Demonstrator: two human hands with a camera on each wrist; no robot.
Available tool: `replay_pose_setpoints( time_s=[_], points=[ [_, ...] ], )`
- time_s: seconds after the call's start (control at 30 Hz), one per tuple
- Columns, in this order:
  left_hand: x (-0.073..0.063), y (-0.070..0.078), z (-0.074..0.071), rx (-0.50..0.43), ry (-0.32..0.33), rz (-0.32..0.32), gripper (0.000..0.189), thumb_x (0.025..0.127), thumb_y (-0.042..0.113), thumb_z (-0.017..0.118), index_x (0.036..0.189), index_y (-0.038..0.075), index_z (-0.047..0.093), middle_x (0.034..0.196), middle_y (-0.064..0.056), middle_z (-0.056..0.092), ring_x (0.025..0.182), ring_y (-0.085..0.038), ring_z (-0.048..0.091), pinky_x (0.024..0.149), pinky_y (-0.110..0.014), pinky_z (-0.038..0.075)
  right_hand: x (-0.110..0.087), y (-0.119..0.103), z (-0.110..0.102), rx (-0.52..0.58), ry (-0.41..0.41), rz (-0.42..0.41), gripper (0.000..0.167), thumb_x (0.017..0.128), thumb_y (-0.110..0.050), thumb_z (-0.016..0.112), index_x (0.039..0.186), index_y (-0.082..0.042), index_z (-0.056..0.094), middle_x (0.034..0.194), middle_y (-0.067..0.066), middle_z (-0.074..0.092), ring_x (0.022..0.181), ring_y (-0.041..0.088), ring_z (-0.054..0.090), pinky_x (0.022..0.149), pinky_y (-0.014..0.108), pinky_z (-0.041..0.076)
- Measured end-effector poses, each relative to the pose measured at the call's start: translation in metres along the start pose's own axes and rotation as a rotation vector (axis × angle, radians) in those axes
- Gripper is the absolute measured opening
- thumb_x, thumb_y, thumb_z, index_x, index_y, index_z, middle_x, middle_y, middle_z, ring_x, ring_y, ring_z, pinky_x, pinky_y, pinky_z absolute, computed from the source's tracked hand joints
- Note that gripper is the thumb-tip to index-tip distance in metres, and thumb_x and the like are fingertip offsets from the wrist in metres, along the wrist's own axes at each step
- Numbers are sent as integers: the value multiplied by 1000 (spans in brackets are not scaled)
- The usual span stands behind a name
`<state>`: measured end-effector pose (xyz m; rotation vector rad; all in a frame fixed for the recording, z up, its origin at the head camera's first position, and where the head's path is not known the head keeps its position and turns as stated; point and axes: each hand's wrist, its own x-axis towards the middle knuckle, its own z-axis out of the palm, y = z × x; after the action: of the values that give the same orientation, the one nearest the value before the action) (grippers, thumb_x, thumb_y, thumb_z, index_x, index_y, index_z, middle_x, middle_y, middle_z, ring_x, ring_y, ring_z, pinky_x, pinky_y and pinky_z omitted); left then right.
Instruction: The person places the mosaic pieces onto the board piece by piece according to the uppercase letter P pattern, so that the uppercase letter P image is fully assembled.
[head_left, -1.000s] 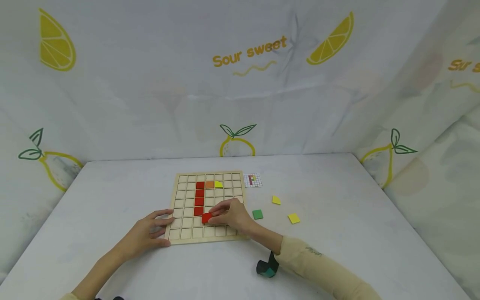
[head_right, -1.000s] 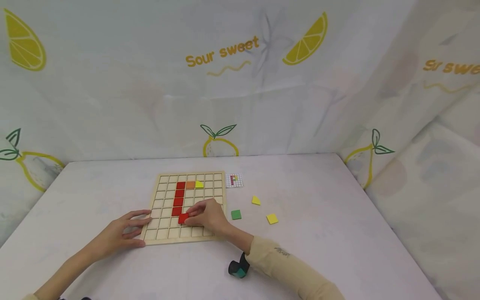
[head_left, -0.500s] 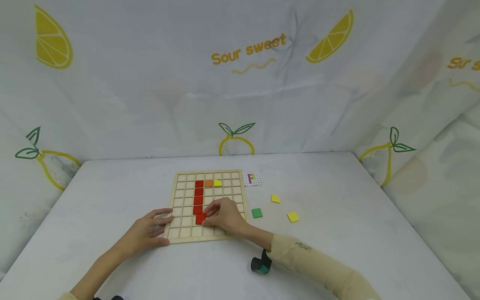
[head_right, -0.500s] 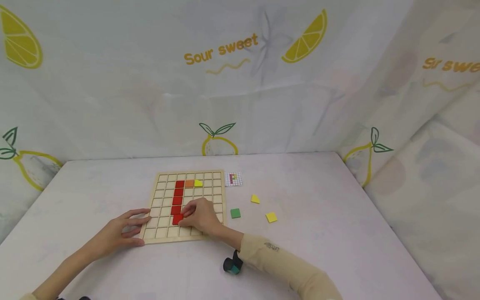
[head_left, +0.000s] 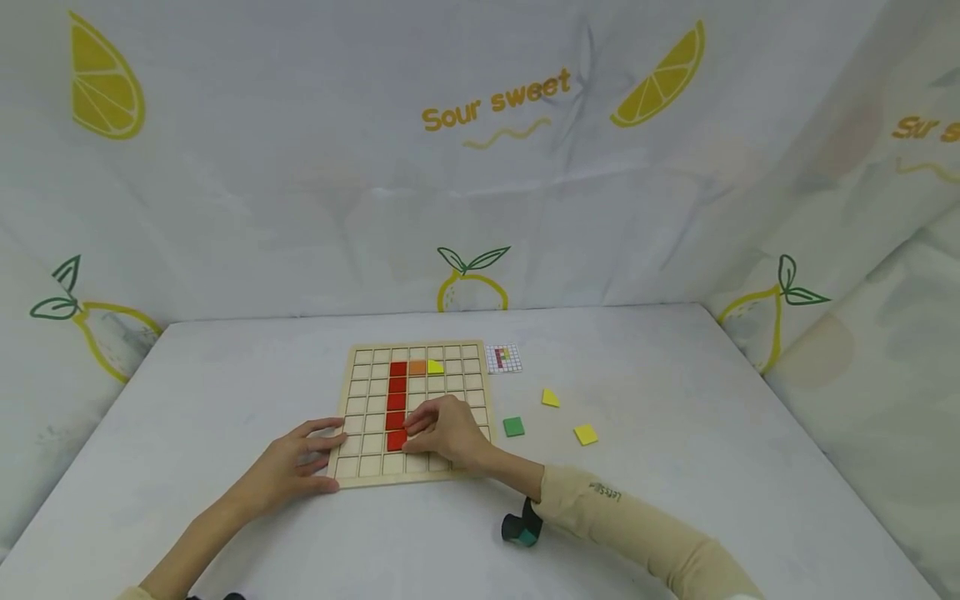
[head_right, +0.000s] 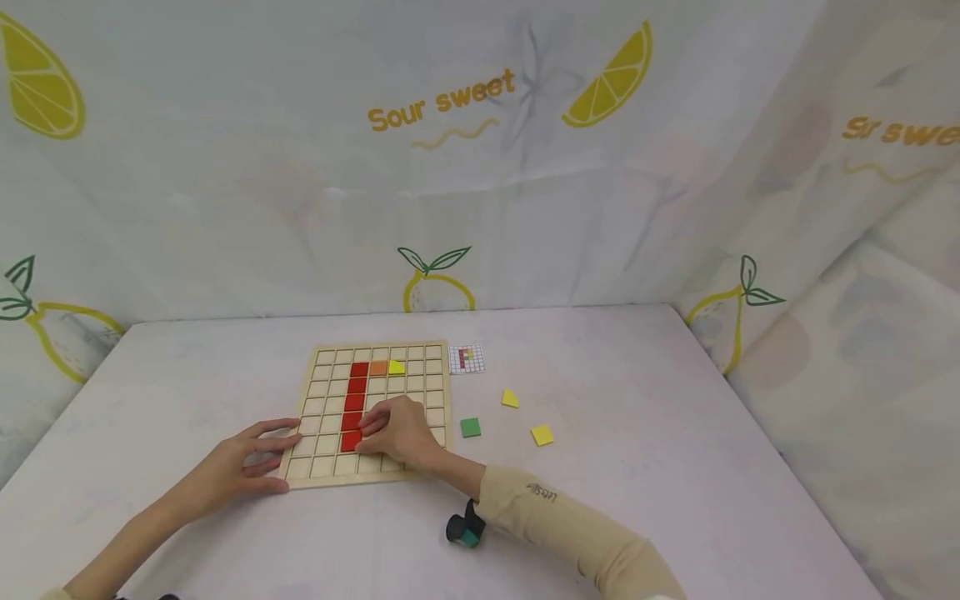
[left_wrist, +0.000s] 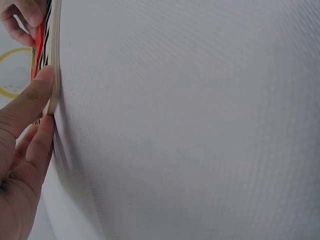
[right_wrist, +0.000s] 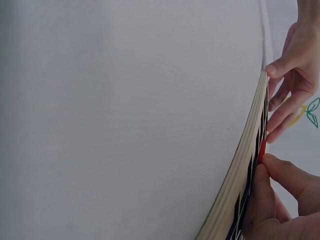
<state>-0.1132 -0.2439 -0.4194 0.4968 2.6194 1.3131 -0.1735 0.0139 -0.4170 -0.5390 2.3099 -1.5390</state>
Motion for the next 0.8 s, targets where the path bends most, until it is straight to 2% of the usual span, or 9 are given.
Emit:
replay_pose_setpoints(
  time_s=[0.33, 0.6, 0.8],
  points=[
    [0, 1, 0, -4, -3, 4, 65, 71, 11, 83, 124, -15, 56, 142, -26, 39, 122, -45, 48, 90, -31, 55, -1, -1, -1, 0, -10, -15, 17, 76, -2, 80, 90, 2, 71, 80, 7, 71, 69, 10, 67, 66, 15, 58],
    [0, 1, 0, 0, -7, 1, 66, 71, 13, 83, 125, -14, 55, 142, -25, 39, 121, -44, 49, 91, -31, 55, -1, -2, -1, 5, -26, 6, 16, 76, -1, 80, 90, 1, 72, 79, 4, 71, 69, 9, 66, 67, 14, 57],
    [-1, 1, 0, -9, -6, 9, 65, 72, 13, 82, 125, -14, 55, 143, -25, 37, 122, -45, 48, 91, -31, 55, -5, 0, -15, 31, -49, 23, 19, 80, -4, 77, 97, 0, 71, 86, 6, 71, 77, 12, 66, 68, 15, 56]
  ],
)
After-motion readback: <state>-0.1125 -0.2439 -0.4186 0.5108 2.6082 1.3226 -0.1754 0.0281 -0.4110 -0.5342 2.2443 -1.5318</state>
